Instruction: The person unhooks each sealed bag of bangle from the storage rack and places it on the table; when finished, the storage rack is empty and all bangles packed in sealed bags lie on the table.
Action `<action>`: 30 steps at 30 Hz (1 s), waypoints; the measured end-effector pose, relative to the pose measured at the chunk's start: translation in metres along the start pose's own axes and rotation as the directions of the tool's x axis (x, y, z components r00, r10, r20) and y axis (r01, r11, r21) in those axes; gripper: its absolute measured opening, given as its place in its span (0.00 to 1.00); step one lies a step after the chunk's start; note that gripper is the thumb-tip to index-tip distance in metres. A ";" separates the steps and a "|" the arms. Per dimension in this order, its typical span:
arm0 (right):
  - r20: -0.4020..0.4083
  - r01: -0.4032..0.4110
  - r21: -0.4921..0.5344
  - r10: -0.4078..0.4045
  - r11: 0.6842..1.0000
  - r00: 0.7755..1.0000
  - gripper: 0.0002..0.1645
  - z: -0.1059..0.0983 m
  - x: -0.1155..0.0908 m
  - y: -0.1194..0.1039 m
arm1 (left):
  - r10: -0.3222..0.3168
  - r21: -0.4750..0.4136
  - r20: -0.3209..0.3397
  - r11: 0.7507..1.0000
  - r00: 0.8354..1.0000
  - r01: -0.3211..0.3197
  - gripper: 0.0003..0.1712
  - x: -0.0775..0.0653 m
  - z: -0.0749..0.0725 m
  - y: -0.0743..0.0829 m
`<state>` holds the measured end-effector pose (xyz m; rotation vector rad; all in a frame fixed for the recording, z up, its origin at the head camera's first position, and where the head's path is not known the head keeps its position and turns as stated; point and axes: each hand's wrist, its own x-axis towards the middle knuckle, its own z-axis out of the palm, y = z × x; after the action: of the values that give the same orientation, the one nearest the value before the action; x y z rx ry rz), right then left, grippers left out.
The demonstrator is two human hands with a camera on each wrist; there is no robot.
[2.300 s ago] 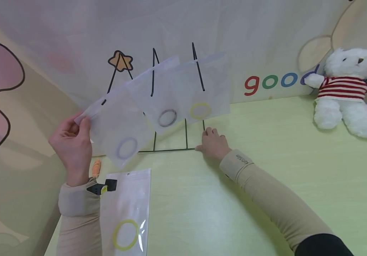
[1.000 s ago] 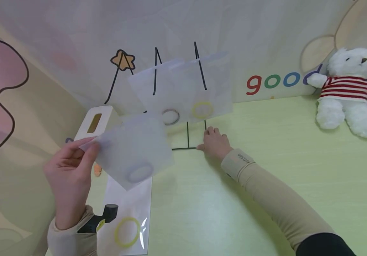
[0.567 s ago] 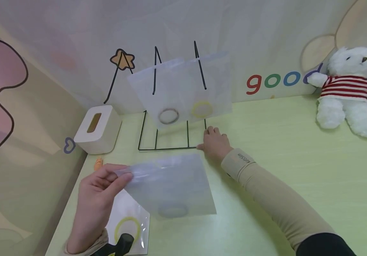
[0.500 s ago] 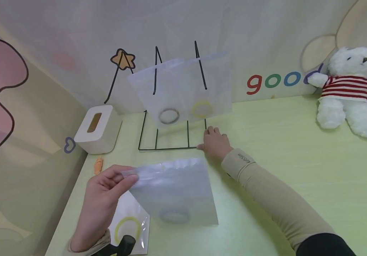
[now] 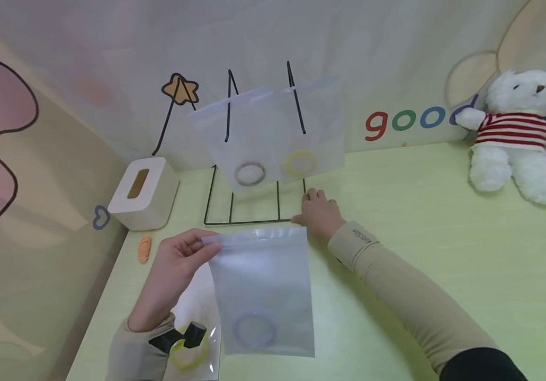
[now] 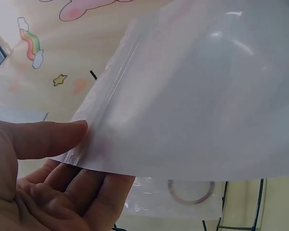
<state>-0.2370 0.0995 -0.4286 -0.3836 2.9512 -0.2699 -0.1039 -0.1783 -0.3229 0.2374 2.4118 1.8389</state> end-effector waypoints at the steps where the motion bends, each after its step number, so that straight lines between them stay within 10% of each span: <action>1: 0.001 0.002 -0.001 -0.002 1.000 1.000 0.43 0.000 0.000 0.000 | -0.004 0.011 0.006 1.000 1.000 0.004 0.14 0.003 0.000 -0.002; 16: 0.004 -0.005 0.028 0.005 1.000 1.000 0.44 0.000 -0.001 0.000 | -0.160 0.176 0.108 0.975 0.981 0.140 0.14 0.034 0.001 -0.040; 30: -0.008 0.001 0.029 -0.001 1.000 1.000 0.43 0.000 -0.002 0.000 | -0.112 0.387 0.155 0.921 0.982 0.044 0.12 0.051 0.009 -0.069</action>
<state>-0.2346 0.0997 -0.4279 -0.3807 2.9512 -0.3141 -0.1566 -0.1786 -0.3911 0.3115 2.5889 1.2414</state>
